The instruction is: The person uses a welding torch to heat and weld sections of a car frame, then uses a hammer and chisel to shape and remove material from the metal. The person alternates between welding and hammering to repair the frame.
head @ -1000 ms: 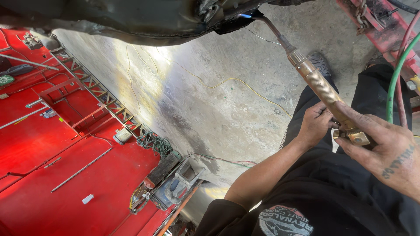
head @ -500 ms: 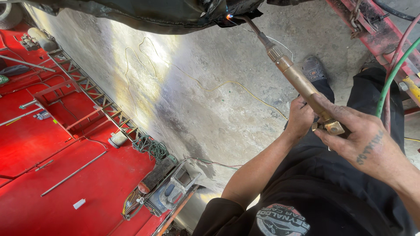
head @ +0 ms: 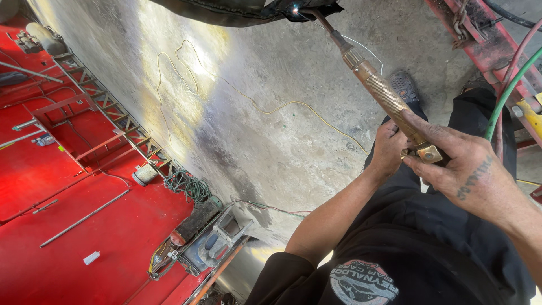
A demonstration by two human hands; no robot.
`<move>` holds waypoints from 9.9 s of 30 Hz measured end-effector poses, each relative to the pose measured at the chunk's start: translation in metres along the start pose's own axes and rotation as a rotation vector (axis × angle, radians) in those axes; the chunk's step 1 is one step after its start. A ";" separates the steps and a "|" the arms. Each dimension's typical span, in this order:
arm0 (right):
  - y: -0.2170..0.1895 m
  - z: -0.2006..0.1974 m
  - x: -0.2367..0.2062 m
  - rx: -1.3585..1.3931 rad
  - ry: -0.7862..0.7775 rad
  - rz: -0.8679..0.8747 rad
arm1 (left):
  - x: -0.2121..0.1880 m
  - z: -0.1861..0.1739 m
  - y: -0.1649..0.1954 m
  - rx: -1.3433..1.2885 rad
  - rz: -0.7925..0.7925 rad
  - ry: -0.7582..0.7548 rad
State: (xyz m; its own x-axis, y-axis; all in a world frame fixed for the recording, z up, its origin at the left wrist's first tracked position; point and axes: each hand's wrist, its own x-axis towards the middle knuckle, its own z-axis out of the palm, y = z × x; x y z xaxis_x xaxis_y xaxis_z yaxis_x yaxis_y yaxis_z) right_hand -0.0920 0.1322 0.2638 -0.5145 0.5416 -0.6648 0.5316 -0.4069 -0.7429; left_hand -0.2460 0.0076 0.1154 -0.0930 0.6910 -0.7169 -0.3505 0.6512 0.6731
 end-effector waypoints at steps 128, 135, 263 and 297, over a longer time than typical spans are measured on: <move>0.021 0.008 -0.010 0.052 -0.049 0.036 | -0.010 -0.003 -0.017 0.020 -0.043 0.066; 0.017 0.010 -0.006 -0.027 -0.046 0.064 | -0.011 -0.002 -0.012 -0.002 -0.042 0.024; 0.003 0.018 -0.010 -0.076 -0.057 0.062 | -0.008 -0.015 -0.023 -0.047 -0.062 0.045; 0.004 0.020 -0.007 -0.063 -0.047 0.047 | -0.006 -0.017 -0.025 -0.076 -0.045 0.035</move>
State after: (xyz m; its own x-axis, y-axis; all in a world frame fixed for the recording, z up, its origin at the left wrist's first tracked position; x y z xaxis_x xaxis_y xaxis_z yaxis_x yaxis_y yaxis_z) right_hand -0.0994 0.1119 0.2640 -0.5181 0.4870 -0.7032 0.5967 -0.3832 -0.7050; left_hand -0.2525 -0.0181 0.0999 -0.1078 0.6489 -0.7532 -0.4249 0.6548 0.6250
